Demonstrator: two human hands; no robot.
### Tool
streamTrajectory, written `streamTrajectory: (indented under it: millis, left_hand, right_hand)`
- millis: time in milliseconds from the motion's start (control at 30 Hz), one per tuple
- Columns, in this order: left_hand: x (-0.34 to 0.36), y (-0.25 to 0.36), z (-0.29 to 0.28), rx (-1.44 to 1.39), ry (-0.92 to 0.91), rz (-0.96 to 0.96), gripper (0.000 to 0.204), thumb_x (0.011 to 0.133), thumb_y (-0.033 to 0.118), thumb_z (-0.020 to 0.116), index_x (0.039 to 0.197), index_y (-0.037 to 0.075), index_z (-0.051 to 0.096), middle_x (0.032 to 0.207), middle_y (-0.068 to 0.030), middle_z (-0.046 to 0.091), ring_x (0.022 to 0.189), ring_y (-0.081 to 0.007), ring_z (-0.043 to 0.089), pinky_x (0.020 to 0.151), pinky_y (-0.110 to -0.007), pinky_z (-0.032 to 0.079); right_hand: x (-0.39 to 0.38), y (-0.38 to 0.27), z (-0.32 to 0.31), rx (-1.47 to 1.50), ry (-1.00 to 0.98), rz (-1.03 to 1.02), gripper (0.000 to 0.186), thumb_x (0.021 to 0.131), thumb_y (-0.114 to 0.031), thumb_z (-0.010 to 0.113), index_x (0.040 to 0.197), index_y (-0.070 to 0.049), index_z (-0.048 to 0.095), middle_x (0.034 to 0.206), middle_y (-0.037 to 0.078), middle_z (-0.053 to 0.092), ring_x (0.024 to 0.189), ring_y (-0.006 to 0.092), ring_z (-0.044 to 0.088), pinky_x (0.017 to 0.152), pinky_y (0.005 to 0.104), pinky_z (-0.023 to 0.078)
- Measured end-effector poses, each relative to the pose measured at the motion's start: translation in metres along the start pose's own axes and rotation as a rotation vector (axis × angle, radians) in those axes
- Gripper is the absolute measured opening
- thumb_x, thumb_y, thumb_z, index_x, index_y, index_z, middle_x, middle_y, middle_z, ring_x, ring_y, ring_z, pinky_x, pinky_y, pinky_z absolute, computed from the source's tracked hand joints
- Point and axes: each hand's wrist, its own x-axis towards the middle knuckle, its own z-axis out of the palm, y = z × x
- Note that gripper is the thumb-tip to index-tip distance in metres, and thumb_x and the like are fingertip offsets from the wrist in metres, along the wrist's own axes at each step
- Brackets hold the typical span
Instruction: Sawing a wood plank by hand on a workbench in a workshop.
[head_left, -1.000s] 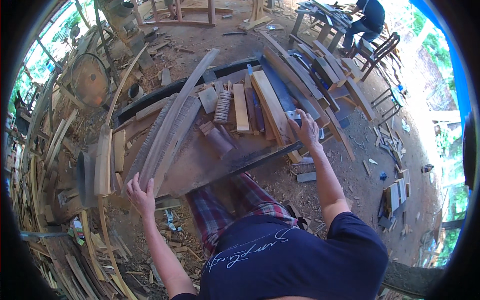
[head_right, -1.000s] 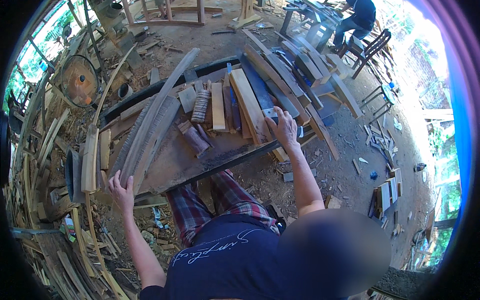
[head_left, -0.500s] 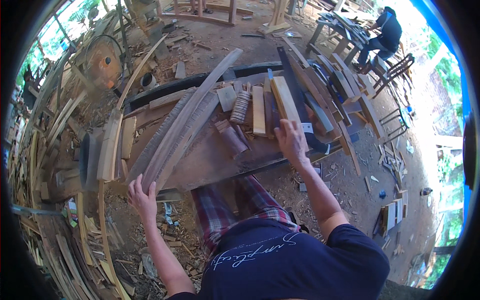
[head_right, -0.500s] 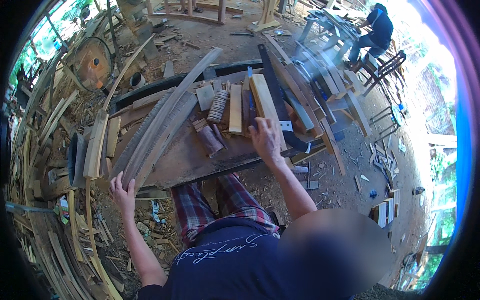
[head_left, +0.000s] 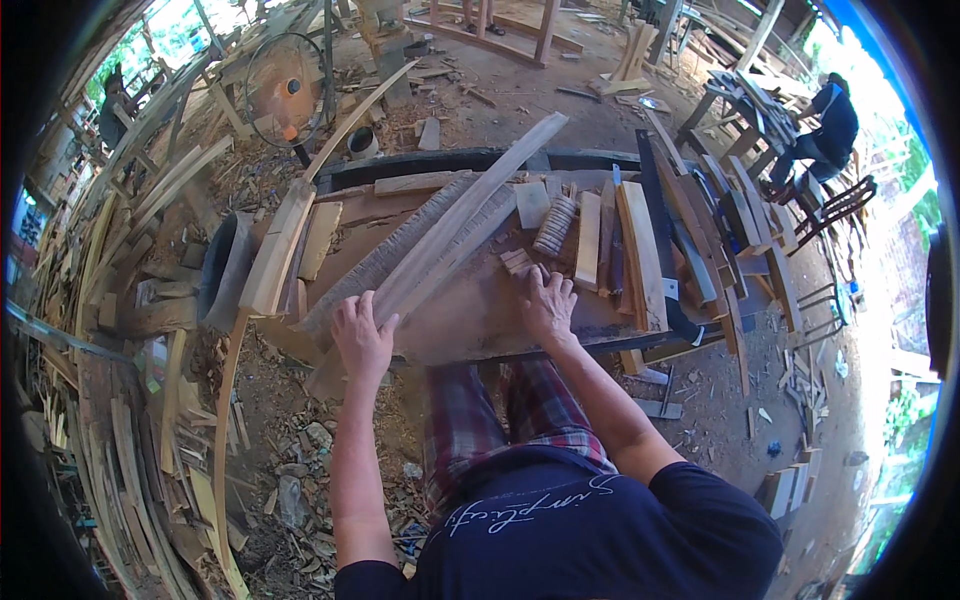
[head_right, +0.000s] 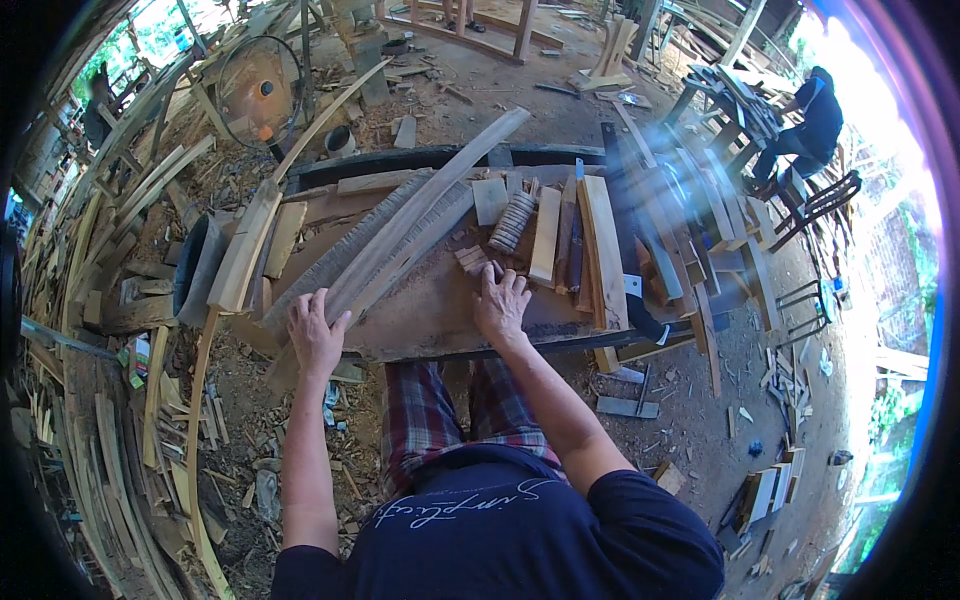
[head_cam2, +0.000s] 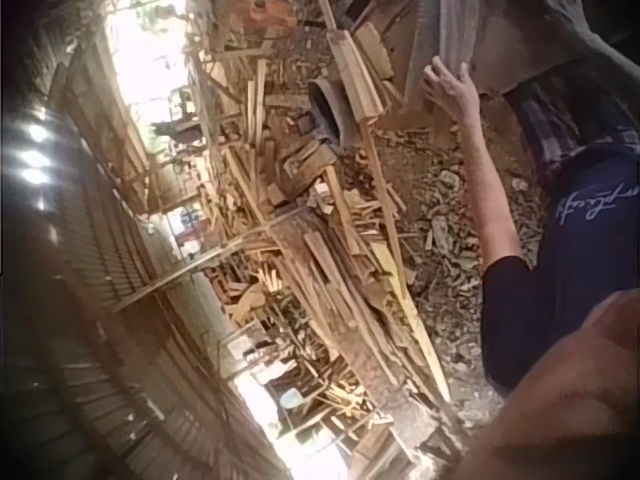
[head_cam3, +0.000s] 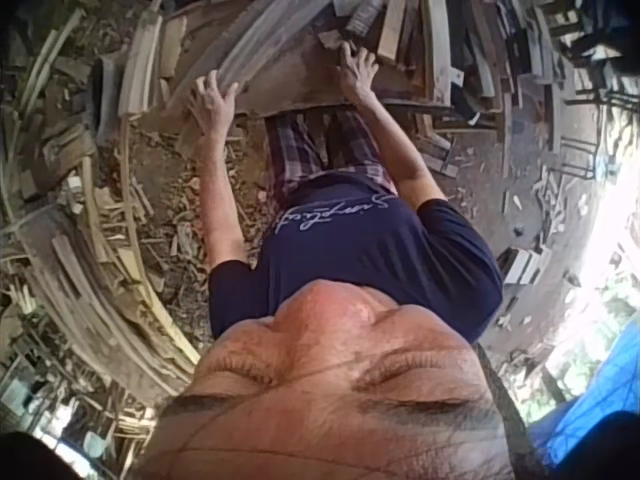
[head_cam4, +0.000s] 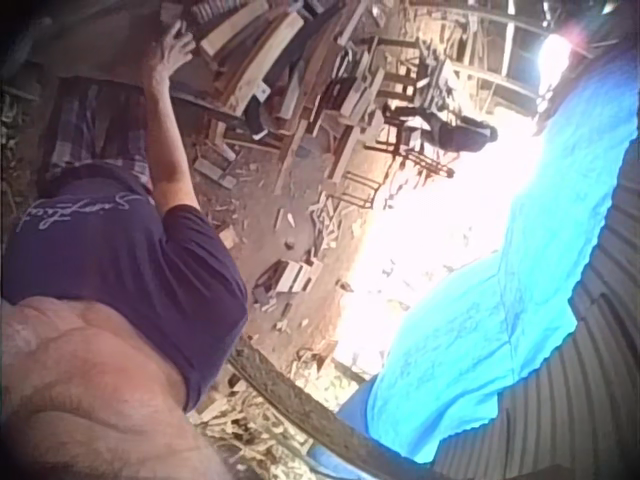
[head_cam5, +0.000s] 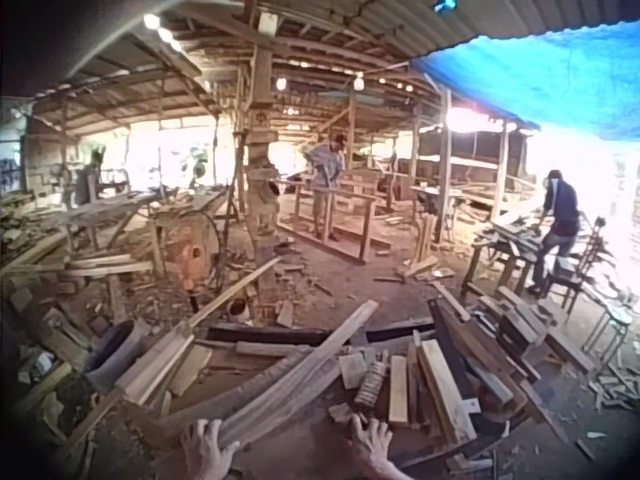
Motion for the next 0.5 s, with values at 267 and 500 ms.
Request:
streamTrajectory:
  millis: [267, 500]
  left_hand:
    - [-0.03, 0.011, -0.032, -0.484, -0.146, -0.081, 0.05, 0.085, 0.023, 0.074, 0.127, 0.003, 0.054, 0.117, -0.0132, 0.05, 0.108, -0.0265, 0.054, 0.094, -0.041, 0.045]
    - [-0.029, 0.074, -0.064, -1.286, -0.154, -0.174, 0.049, 0.092, 0.022, 0.07, 0.133, 0.005, 0.049, 0.113, -0.0016, 0.051, 0.104, -0.011, 0.051, 0.09, -0.029, 0.045]
  right_hand:
    - [-0.028, 0.038, -0.049, 1.007, -0.265, 0.1, 0.055, 0.095, -0.027, 0.057, 0.143, -0.006, 0.04, 0.132, 0.017, 0.051, 0.106, 0.0234, 0.058, 0.091, 0.0351, 0.048]
    - [-0.052, 0.014, -0.086, 1.808, -0.507, 0.25, 0.049, 0.101, -0.022, 0.045, 0.146, -0.009, 0.035, 0.129, 0.009, 0.05, 0.107, 0.0175, 0.055, 0.088, 0.0342, 0.051]
